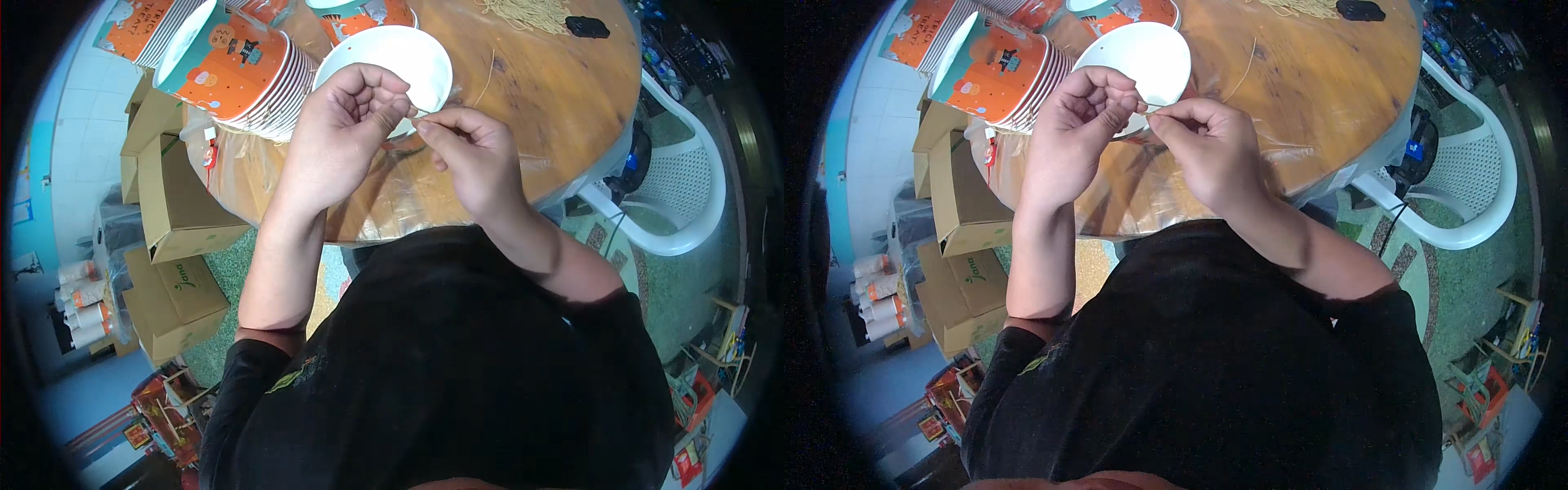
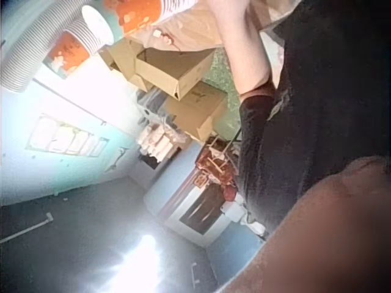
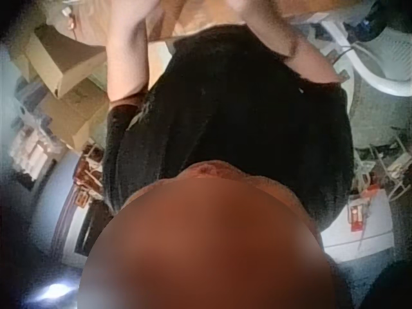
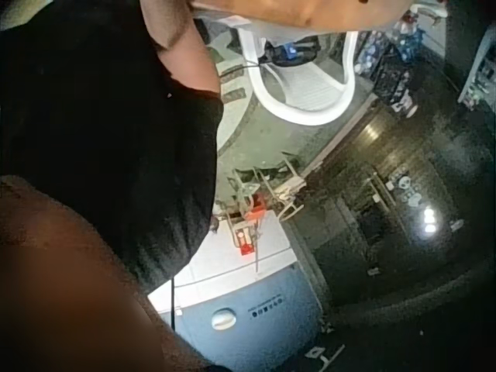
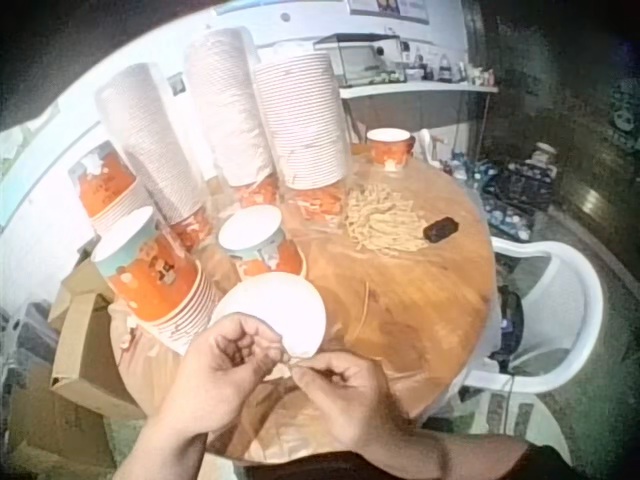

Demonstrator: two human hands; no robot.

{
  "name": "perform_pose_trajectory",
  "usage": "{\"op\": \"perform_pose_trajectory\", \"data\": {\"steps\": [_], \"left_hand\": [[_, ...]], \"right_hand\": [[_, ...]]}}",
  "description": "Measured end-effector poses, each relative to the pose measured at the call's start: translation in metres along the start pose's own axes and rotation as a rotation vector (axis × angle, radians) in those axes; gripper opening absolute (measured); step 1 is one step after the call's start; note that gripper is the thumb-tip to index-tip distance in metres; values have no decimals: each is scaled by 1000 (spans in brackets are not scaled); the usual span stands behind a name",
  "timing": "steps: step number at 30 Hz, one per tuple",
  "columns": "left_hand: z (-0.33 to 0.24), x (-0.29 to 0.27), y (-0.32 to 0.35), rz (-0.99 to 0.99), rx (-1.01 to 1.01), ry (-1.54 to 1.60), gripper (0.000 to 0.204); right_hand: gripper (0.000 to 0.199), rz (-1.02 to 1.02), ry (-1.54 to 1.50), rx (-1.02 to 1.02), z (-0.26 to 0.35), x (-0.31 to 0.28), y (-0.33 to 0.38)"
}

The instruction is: Attaching thin elastic strings to the rim of paper containers in a manufacturing setting.

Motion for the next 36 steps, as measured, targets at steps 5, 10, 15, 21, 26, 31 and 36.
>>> {"op": "perform_pose_trajectory", "data": {"steps": [5,10,15,21,26,31,36], "left_hand": [[0,-2,2,39,5,31,16],[0,-4,4,43,-22,55,19],[-2,1,5,67,-82,-84,25],[-2,-3,1,194,-136,-369,17],[1,-5,1,155,-156,-327,12],[4,0,2,67,-95,-272,7],[-5,5,1,170,-44,-499,11]], "right_hand": [[19,-55,-17,95,1,3,3],[21,-46,-177,172,4,2,4],[20,-68,-68,74,8,5,2],[22,-9,33,19,12,1,-2],[24,51,81,41,16,-2,-7],[28,87,68,78,13,-4,-8],[30,93,-63,178,11,-5,-10]]}}
Point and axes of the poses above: each hand's wrist, its own y-axis away from the middle knuckle, its own x-axis out of the palm, z = x × y, the point moved 4 cm from there along -y, towards the middle knuckle, and after that the axes turned 14 degrees about x, right-handed, at the moved point
